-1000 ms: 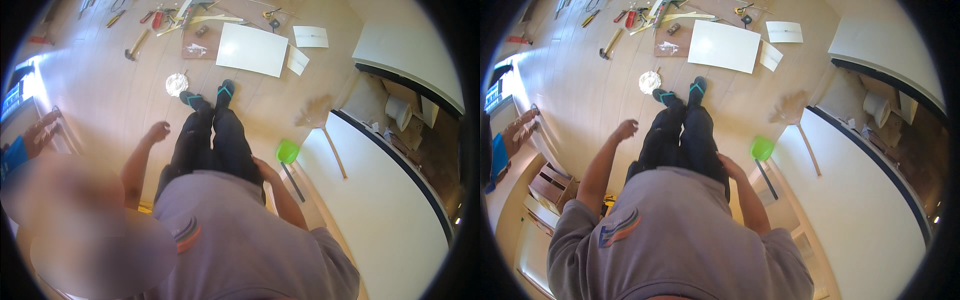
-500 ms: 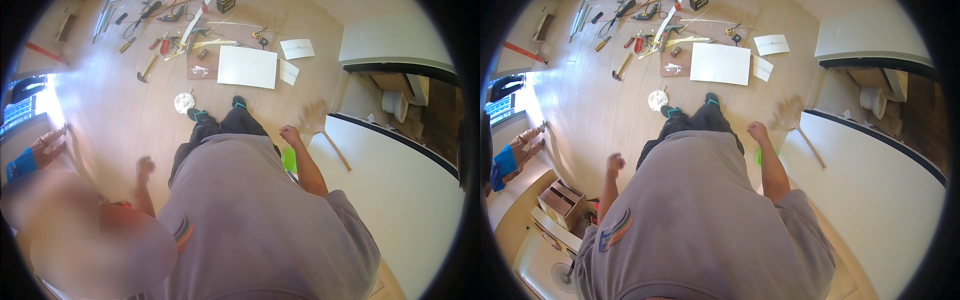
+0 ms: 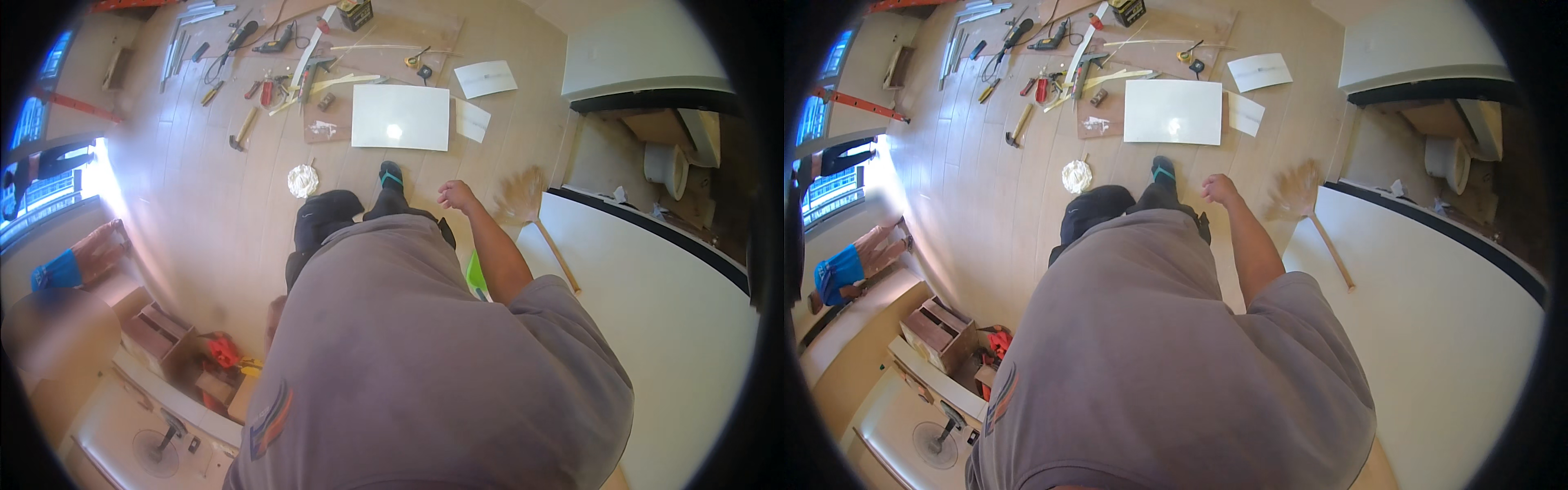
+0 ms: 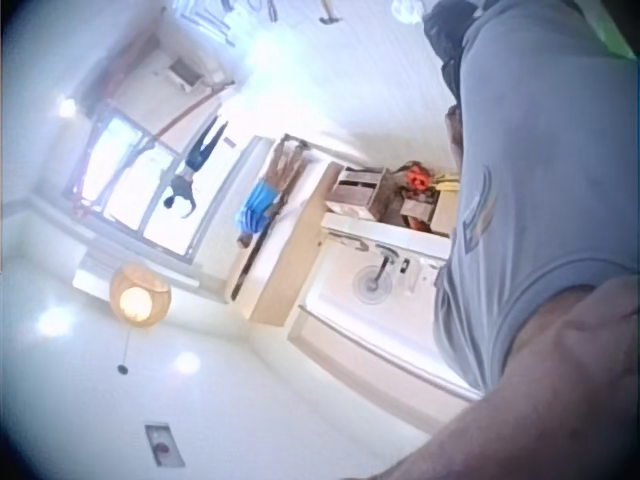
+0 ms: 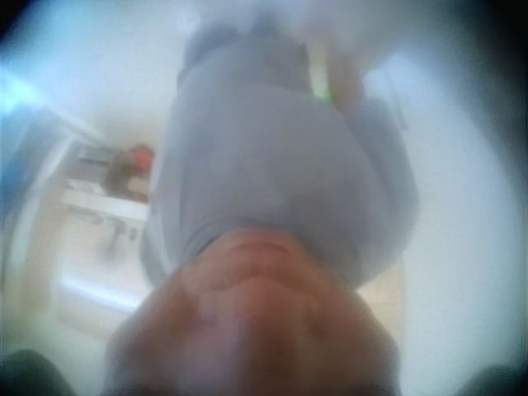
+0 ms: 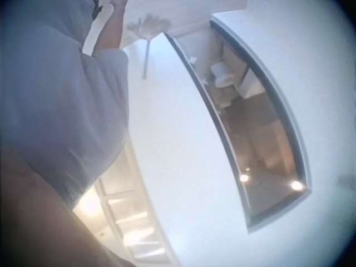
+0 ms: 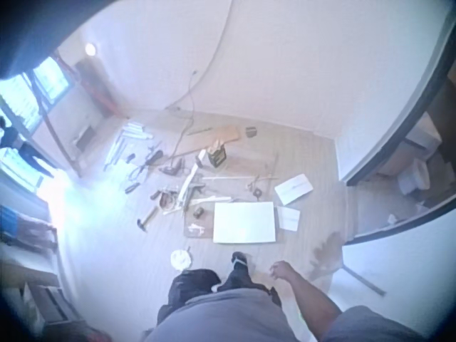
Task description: The person sits on the floor and handles a white rectangular panel, aligning it with other pieces and applying a white substance to the edges. They repeatedly adjust the panel's position and press it into place.
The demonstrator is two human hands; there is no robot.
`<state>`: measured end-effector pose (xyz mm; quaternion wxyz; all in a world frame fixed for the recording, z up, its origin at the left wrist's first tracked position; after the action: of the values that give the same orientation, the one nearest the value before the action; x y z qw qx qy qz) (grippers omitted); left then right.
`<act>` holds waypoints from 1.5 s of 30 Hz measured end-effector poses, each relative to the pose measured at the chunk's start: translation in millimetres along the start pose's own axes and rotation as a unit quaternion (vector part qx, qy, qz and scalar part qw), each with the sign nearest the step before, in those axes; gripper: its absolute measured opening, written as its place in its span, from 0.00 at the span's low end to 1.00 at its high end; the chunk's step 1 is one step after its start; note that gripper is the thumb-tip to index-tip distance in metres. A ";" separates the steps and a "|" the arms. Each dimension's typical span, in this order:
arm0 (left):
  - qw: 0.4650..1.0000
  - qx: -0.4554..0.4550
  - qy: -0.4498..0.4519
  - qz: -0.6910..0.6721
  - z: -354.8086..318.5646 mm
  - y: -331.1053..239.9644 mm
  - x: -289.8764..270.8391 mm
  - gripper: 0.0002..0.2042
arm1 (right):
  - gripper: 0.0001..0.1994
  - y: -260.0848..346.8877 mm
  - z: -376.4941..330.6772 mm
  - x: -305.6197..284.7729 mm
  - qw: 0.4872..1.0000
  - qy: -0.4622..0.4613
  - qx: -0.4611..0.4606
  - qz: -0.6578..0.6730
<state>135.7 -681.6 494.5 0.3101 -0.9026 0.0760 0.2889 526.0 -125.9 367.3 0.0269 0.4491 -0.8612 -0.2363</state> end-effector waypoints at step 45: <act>0.673 -0.404 -0.327 -0.526 -107.1 178.8 96.3 0.14 | 0.19 403.0 87.0 602.5 0.690 0.275 -0.181 -0.644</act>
<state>208.9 -884.5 416.1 0.0210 -0.6782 -0.6421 0.3569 -161.7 -370.9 364.0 0.1847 0.9249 -0.2552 -0.2129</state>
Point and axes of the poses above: each hand's wrist, its own z-axis towards the middle knuckle, its own x-axis out of the palm, y = z × x, the point moved 8 cm from there along z, towards the middle knuckle, and after that the axes turned 7 degrees about x, right-handed, at the moved point
